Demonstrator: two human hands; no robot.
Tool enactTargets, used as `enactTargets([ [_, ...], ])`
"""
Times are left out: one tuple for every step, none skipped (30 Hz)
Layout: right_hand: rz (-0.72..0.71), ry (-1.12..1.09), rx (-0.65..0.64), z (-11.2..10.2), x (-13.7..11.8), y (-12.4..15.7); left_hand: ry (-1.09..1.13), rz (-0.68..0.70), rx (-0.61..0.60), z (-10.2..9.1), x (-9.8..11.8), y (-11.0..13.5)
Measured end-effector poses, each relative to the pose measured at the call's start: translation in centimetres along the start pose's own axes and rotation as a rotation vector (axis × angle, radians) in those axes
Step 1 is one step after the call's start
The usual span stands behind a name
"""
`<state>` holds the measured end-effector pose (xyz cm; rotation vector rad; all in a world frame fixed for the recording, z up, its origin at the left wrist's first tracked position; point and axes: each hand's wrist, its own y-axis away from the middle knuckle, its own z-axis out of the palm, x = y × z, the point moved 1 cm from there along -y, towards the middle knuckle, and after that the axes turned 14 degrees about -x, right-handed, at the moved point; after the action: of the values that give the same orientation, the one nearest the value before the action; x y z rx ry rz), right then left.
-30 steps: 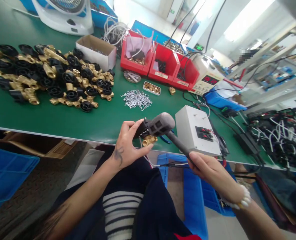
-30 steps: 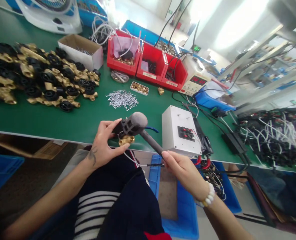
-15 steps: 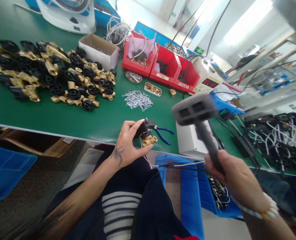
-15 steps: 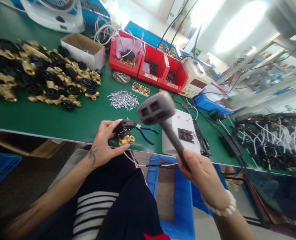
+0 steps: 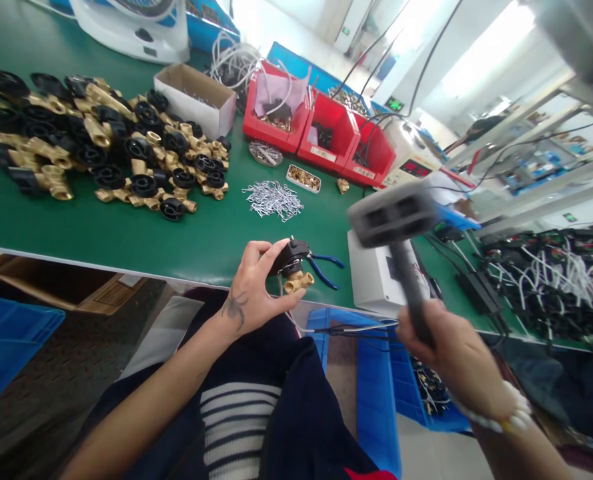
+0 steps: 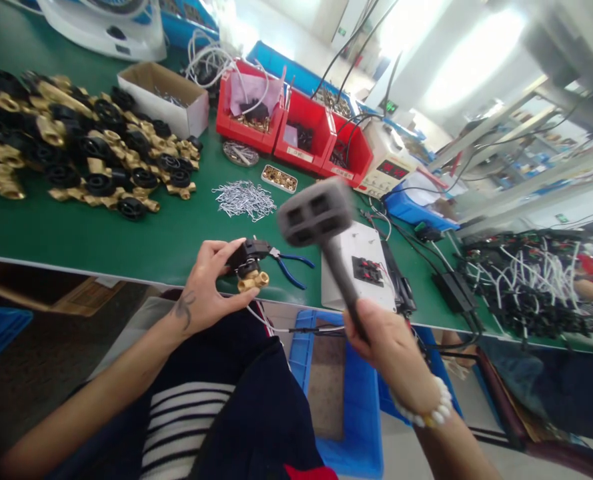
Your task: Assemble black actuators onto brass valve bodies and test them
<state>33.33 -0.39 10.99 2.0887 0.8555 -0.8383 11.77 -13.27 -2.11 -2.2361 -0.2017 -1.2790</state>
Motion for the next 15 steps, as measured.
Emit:
enactTargets([
  [0.033, 0.047, -0.081, 0.17, 0.00, -0.15, 0.004, -0.003, 0.002, 0.00, -0.01, 0.01],
  [0.065, 0.090, -0.140, 0.26, 0.00, -0.24, 0.009, -0.008, 0.004, -0.01, -0.01, 0.02],
  [0.081, 0.110, -0.150, 0.23, -0.01, -0.25, 0.013, -0.010, 0.003, -0.03, -0.01, 0.03],
  [0.080, 0.104, -0.110, 0.10, -0.02, -0.19, 0.013, -0.011, 0.000, -0.04, 0.00, 0.04],
  [0.064, 0.079, -0.038, -0.08, -0.04, -0.08, 0.010, -0.010, -0.003, -0.05, 0.01, 0.04],
  [0.039, 0.046, 0.036, -0.25, -0.05, 0.04, 0.003, -0.005, -0.005, -0.06, 0.02, 0.04],
  [0.013, 0.020, 0.098, -0.35, -0.03, 0.11, -0.005, -0.001, -0.006, -0.07, 0.03, 0.03],
  [0.001, 0.015, 0.109, -0.33, 0.00, 0.11, -0.011, 0.003, -0.005, -0.07, 0.03, 0.01],
  [0.006, 0.037, 0.077, -0.24, 0.04, 0.02, -0.013, 0.006, -0.002, -0.07, 0.02, -0.01],
  [0.028, 0.080, 0.008, -0.10, 0.07, -0.12, -0.010, 0.005, 0.001, -0.07, -0.01, -0.03],
  [0.058, 0.126, -0.072, 0.02, 0.08, -0.25, -0.005, 0.001, 0.004, -0.06, -0.04, -0.04],
  [0.086, 0.165, -0.134, 0.05, 0.05, -0.32, 0.000, -0.002, 0.007, -0.06, -0.07, -0.05],
  [0.100, 0.183, -0.156, -0.02, -0.05, -0.30, 0.004, -0.003, 0.008, -0.04, -0.09, -0.06],
  [0.103, 0.177, -0.134, -0.20, -0.20, -0.19, 0.005, -0.003, 0.008, -0.03, -0.10, -0.06],
  [0.091, 0.152, -0.077, -0.42, -0.39, -0.02, 0.002, 0.001, 0.007, 0.00, -0.09, -0.06],
])
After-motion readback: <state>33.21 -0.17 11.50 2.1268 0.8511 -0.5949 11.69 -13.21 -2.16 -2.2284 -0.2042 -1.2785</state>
